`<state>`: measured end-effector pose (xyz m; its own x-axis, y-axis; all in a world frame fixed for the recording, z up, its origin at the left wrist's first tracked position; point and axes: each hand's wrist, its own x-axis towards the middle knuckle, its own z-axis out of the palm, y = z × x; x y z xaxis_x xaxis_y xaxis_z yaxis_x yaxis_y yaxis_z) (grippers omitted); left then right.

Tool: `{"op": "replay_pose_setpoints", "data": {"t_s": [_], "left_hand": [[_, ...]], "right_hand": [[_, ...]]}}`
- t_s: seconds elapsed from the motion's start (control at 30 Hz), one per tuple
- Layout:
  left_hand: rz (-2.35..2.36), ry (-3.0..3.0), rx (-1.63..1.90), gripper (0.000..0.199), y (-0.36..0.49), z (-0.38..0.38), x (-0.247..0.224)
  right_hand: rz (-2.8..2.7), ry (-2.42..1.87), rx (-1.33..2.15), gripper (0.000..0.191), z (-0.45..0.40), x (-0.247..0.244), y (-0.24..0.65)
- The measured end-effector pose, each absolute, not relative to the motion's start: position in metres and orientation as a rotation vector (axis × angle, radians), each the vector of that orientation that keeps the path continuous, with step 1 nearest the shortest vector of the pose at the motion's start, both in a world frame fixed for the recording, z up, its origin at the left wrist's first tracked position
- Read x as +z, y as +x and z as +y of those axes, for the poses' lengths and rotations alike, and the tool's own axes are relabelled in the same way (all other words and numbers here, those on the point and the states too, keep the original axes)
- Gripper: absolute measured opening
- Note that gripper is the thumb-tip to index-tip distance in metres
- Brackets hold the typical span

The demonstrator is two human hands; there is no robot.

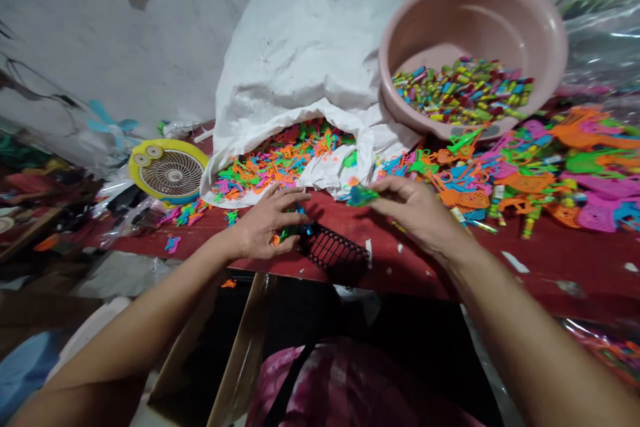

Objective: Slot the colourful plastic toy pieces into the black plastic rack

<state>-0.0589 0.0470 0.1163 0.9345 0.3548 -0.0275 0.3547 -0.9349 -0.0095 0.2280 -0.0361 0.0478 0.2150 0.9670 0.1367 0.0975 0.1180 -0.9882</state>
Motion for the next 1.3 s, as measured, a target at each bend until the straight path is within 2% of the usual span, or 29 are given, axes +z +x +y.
{"op": "replay_pose_setpoints", "data": {"t_s": [0.07,0.13,0.33,0.5,0.7,0.83,1.0,1.1,1.23,1.3], "left_hand": [[-0.522,-3.076,0.039,0.039,-0.062,0.049,0.117],[-0.562,-3.014,-0.016,0.041,-0.064,0.047,0.116],[-0.929,-2.784,-0.392,0.073,-0.075,0.031,0.094],[-0.976,-2.930,-0.349,0.056,-0.086,0.038,0.087],[-0.960,-3.079,-0.380,0.061,-0.097,0.050,0.091],[-1.104,-3.053,-0.663,0.076,-0.092,0.041,0.089],[-1.243,-2.956,-0.914,0.055,-0.077,0.033,0.092],[-1.341,-2.844,-0.859,0.059,-0.067,0.036,0.095],[-1.366,-2.893,-0.587,0.072,-0.060,0.044,0.102],[-1.380,-2.918,-0.526,0.069,-0.057,0.049,0.106]], "right_hand": [[-1.101,-1.103,1.200,0.027,-0.034,0.041,0.202],[-1.088,-1.005,1.350,0.030,-0.028,0.033,0.179],[-1.174,-0.983,1.330,0.031,-0.007,0.014,0.155],[-1.327,-1.116,1.165,0.027,0.005,0.006,0.156],[-1.461,-1.227,1.010,0.021,0.009,-0.002,0.154],[-1.298,-1.281,1.096,0.027,0.009,-0.006,0.153],[-1.217,-1.263,1.148,0.022,0.015,-0.003,0.144],[-1.223,-1.245,1.141,0.021,0.020,-0.002,0.139],[-1.212,-1.244,1.127,0.025,0.024,-0.009,0.137],[-1.199,-1.216,1.150,0.028,0.025,-0.011,0.137]]}}
